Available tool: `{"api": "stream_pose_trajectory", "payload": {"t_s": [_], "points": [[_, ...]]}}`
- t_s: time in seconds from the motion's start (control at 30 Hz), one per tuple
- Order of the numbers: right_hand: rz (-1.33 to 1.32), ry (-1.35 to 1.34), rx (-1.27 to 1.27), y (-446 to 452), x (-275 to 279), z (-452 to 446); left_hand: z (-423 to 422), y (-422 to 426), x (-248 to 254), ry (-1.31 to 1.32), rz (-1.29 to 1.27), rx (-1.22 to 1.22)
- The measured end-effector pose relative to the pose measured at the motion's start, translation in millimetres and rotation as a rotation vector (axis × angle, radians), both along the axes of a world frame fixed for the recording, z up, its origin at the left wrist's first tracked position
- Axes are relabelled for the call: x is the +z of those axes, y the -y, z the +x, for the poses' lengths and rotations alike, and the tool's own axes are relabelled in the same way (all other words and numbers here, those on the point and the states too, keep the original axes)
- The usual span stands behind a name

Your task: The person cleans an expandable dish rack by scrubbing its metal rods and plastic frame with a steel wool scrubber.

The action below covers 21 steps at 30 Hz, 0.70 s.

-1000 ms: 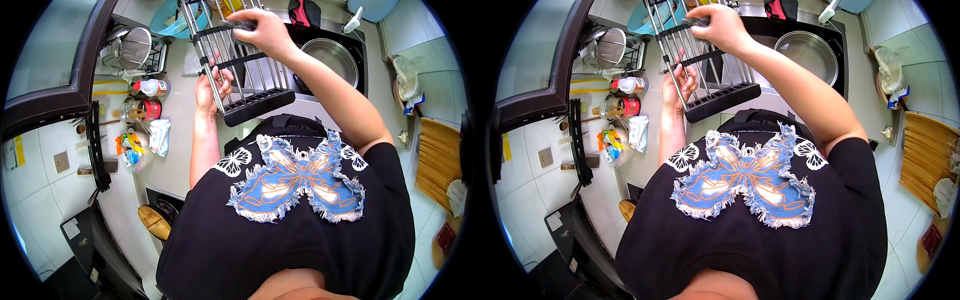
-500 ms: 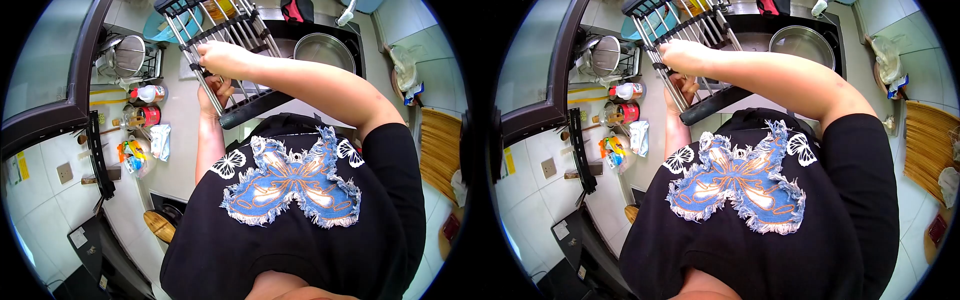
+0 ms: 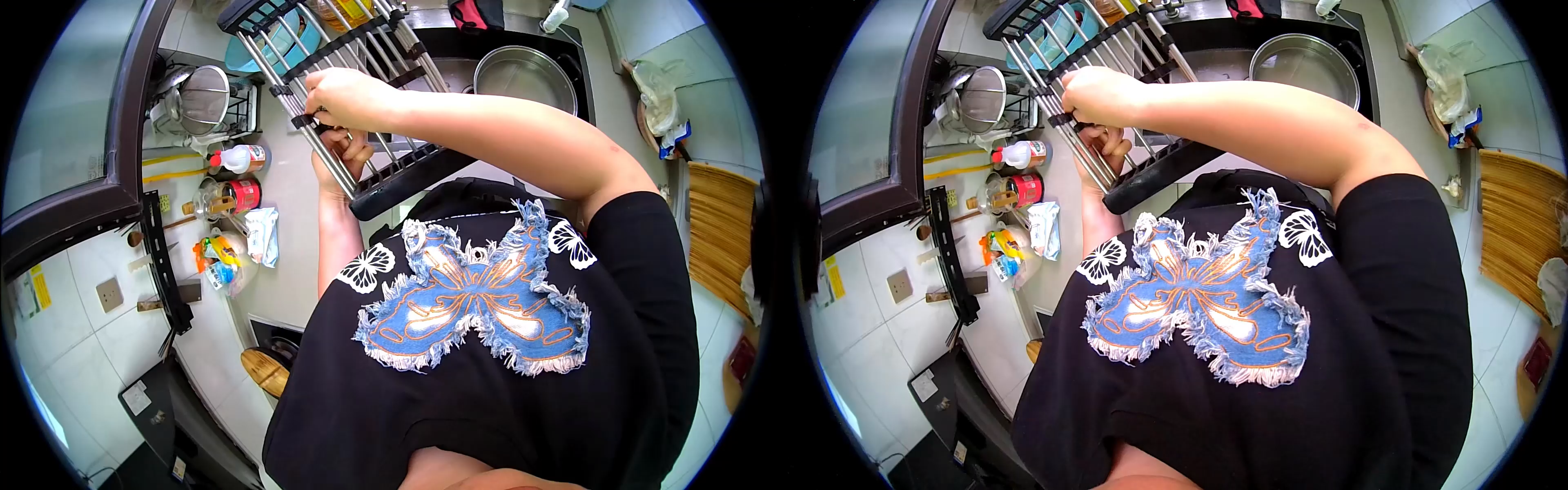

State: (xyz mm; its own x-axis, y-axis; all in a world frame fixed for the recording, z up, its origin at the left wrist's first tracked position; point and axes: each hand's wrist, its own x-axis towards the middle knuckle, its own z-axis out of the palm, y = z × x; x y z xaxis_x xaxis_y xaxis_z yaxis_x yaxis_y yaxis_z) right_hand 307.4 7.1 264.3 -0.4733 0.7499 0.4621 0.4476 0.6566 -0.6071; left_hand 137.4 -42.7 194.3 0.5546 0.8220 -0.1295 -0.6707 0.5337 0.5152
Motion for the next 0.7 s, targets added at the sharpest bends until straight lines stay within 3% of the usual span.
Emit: {"api": "stream_pose_trajectory", "payload": {"t_s": [0.13,0.23,0.3,0.37,0.47,0.57,0.63,0.7], "points": [[-0.085,-0.068,-0.176,-15,16,1,3,-2,7,-0.114,0.012,-0.082],[-0.043,-0.115,-0.164,-14,7,-1,8,-2,15,-0.163,-0.014,-0.025],[-0.087,0.003,-0.032,-7,-6,-3,5,-4,14,-0.141,0.002,-0.050],[-0.092,0.058,0.033,8,5,7,13,4,25,-0.142,-0.079,0.171],[0.293,0.104,-0.200,-17,-6,15,13,2,20,-0.198,-0.001,0.082],[0.241,-0.053,-0.461,-45,-13,32,18,2,22,-0.172,0.040,-0.003],[0.268,-0.057,-0.463,-37,-20,41,19,3,22,-0.181,0.067,0.020],[0.118,-0.045,-0.311,-19,-29,45,15,1,18,-0.179,0.067,0.030]]}}
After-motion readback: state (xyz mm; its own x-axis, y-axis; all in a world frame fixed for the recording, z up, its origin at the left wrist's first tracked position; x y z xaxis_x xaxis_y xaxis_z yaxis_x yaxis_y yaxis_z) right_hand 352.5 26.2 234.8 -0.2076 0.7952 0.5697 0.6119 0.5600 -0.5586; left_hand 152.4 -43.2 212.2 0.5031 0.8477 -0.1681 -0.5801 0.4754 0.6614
